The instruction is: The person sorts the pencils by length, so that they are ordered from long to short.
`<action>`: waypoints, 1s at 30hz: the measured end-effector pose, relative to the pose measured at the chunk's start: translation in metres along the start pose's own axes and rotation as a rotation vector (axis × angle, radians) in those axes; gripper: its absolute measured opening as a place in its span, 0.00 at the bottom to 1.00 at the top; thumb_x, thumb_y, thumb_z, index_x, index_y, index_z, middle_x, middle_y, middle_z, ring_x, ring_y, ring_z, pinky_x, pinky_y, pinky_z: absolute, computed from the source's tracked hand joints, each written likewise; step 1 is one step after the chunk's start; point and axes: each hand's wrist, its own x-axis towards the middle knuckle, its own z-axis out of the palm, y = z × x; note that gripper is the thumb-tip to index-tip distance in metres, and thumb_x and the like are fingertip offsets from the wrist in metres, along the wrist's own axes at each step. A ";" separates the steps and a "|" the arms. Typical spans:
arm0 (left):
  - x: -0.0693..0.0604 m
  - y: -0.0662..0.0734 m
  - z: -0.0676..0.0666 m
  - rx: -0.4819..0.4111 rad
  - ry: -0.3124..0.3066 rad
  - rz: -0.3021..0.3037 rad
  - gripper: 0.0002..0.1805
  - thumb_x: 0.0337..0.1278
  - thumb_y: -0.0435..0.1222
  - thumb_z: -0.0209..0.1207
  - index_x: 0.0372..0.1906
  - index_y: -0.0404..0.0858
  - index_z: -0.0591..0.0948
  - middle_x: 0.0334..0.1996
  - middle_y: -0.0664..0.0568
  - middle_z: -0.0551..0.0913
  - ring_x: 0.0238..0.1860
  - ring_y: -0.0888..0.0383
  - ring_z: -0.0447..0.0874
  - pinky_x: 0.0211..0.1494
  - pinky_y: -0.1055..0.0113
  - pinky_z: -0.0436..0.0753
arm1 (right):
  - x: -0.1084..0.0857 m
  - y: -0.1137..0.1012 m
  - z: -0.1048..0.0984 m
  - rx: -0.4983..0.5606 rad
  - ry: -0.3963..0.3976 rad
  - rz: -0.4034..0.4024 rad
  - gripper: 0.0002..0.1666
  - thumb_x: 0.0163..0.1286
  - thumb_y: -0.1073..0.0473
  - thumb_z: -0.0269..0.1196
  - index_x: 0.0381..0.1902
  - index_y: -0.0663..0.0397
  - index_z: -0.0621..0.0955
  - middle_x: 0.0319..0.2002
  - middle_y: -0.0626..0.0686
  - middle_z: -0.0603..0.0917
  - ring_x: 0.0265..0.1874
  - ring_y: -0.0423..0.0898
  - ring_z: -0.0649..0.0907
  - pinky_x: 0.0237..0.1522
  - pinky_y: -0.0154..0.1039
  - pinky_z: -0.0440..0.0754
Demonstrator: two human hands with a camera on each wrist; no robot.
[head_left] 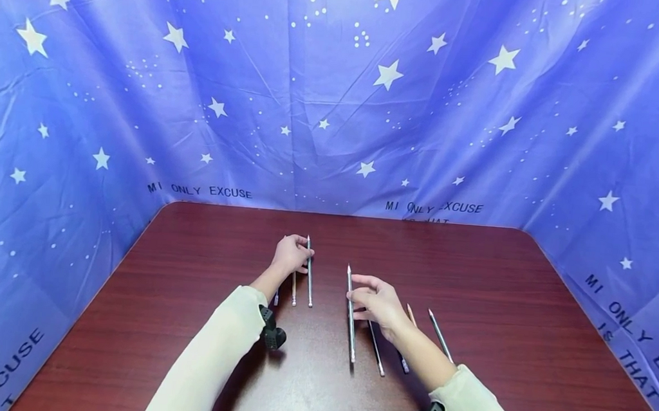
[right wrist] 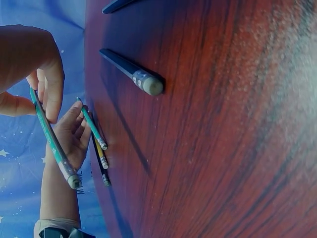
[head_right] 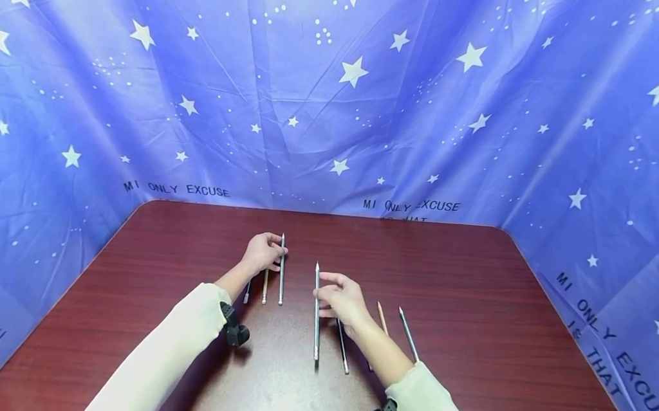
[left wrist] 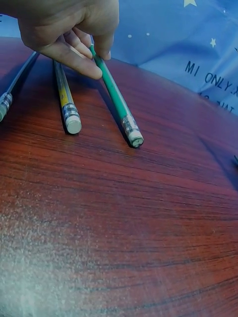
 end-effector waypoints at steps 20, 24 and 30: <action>0.008 0.003 0.006 0.132 -0.023 -0.018 0.19 0.53 0.27 0.60 0.51 0.26 0.73 0.38 0.35 0.84 0.20 0.57 0.80 0.22 0.66 0.86 | -0.003 -0.002 -0.003 0.000 -0.008 -0.006 0.28 0.57 0.68 0.59 0.58 0.64 0.71 0.28 0.47 0.81 0.23 0.39 0.79 0.27 0.32 0.86; 0.010 0.004 0.009 0.154 -0.032 -0.036 0.19 0.53 0.27 0.60 0.51 0.27 0.74 0.39 0.37 0.84 0.22 0.56 0.81 0.22 0.67 0.86 | -0.004 -0.002 -0.004 0.007 -0.009 -0.009 0.29 0.58 0.68 0.59 0.59 0.64 0.71 0.29 0.48 0.81 0.24 0.40 0.79 0.28 0.32 0.85; 0.010 0.006 0.011 0.227 -0.033 -0.032 0.20 0.53 0.28 0.61 0.52 0.28 0.74 0.39 0.37 0.83 0.26 0.54 0.83 0.21 0.69 0.86 | -0.005 -0.004 -0.006 0.005 -0.011 -0.015 0.29 0.58 0.67 0.60 0.59 0.64 0.71 0.30 0.49 0.81 0.25 0.40 0.79 0.28 0.32 0.85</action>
